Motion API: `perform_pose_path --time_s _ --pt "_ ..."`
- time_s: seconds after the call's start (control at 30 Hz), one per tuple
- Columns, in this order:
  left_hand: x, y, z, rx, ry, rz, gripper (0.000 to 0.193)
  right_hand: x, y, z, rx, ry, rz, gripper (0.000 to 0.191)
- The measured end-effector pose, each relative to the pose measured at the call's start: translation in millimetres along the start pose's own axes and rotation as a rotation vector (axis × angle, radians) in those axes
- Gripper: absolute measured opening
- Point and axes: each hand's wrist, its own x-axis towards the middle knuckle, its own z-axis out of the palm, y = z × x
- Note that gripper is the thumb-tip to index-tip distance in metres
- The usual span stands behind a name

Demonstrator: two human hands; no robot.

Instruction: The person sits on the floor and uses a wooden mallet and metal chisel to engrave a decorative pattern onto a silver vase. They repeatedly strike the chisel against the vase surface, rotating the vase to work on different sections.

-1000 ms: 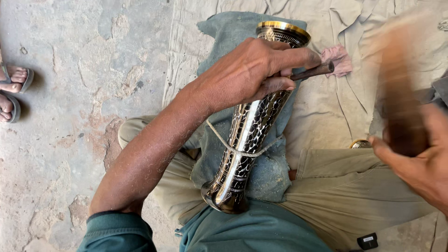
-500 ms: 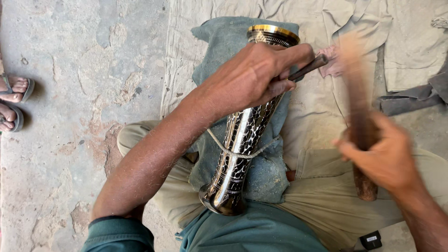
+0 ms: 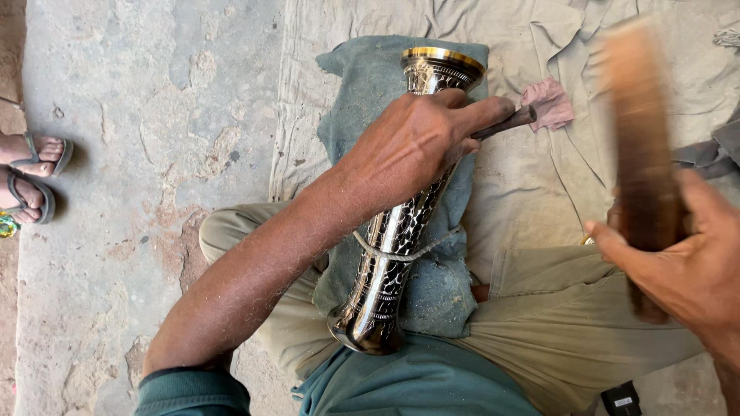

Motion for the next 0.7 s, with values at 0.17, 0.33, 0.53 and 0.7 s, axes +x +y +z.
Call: perform_pose_path --time_s 0.17,0.33,0.53,0.7 --pt "3 0 -1 -0.008 -0.076 -0.053 0.048 6 -28 5 -0.132 -0.054 0.033 0.035" --pt "5 0 -3 0.002 -0.054 -0.031 0.051 9 -39 5 -0.273 -0.119 0.138 0.035" --pt "7 0 -5 -0.034 -0.072 -0.042 0.052 11 -46 4 -0.273 -0.142 0.133 0.030" --pt "7 -1 -4 -0.026 -0.050 -0.036 0.050 13 -44 4 -0.254 -0.165 0.104 0.024"
